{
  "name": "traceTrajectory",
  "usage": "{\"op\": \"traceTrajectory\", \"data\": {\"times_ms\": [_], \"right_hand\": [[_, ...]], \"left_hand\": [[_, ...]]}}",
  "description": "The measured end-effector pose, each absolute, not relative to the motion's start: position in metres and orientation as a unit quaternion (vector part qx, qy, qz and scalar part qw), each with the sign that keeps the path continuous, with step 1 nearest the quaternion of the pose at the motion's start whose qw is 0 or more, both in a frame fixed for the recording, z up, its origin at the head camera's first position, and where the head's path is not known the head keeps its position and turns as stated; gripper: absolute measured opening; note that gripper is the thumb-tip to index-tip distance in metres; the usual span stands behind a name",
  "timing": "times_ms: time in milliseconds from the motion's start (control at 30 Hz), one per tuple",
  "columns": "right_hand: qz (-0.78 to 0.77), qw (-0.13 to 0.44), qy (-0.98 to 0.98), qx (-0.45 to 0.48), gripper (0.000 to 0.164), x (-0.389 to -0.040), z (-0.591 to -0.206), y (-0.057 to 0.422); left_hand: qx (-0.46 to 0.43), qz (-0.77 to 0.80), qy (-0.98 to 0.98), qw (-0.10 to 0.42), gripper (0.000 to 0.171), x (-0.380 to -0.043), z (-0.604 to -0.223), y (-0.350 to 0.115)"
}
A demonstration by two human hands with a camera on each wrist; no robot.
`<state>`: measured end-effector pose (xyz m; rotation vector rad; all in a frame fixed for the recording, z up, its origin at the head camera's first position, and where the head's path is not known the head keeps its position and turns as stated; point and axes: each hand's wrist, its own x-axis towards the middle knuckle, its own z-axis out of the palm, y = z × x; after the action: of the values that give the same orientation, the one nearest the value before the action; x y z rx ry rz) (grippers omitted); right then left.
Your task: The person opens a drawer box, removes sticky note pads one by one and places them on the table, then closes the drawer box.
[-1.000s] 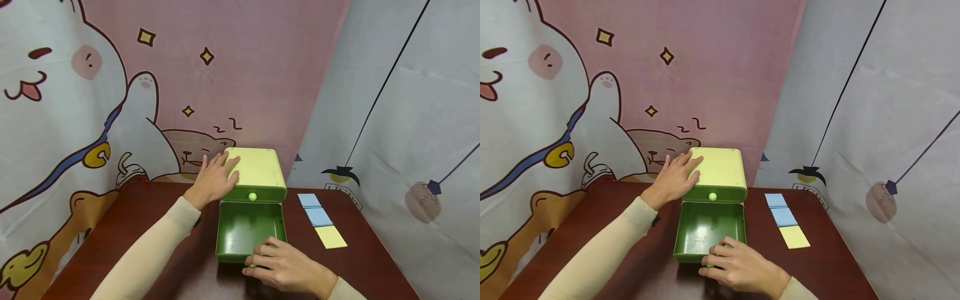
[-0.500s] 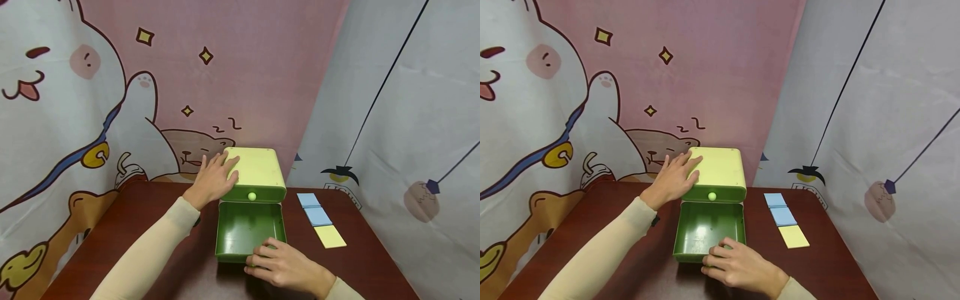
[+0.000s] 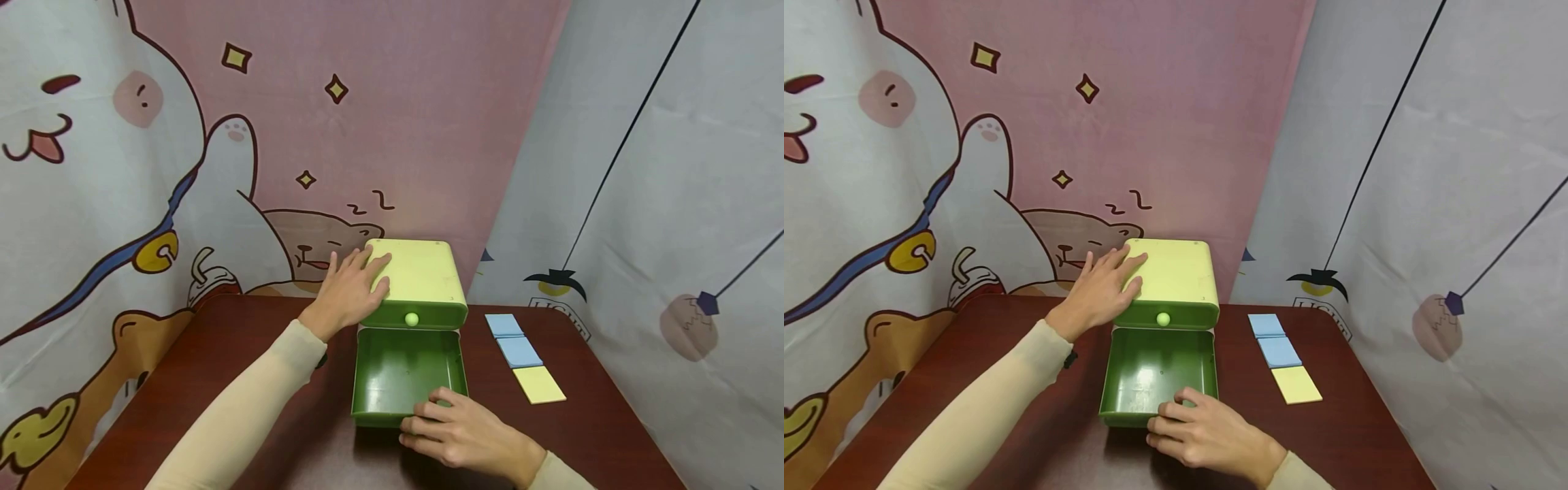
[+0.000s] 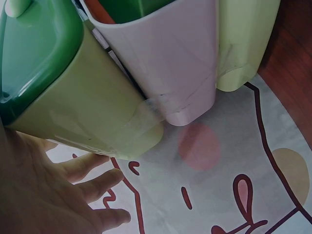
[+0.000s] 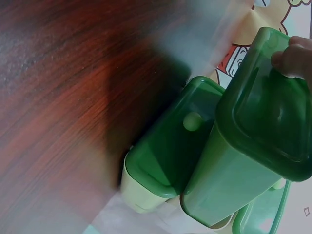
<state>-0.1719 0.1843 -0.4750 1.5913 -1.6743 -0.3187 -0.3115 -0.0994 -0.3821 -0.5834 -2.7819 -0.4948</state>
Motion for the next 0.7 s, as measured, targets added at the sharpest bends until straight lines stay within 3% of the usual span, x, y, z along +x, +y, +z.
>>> {"op": "traceTrajectory", "data": {"times_ms": [700], "right_hand": [[-0.106,0.411,-0.657,0.623,0.047,-0.1765,-0.4686,0.1881]], "left_hand": [[-0.2,-0.169,-0.957,0.126,0.068,-0.3095,-0.3803,-0.0983]]}}
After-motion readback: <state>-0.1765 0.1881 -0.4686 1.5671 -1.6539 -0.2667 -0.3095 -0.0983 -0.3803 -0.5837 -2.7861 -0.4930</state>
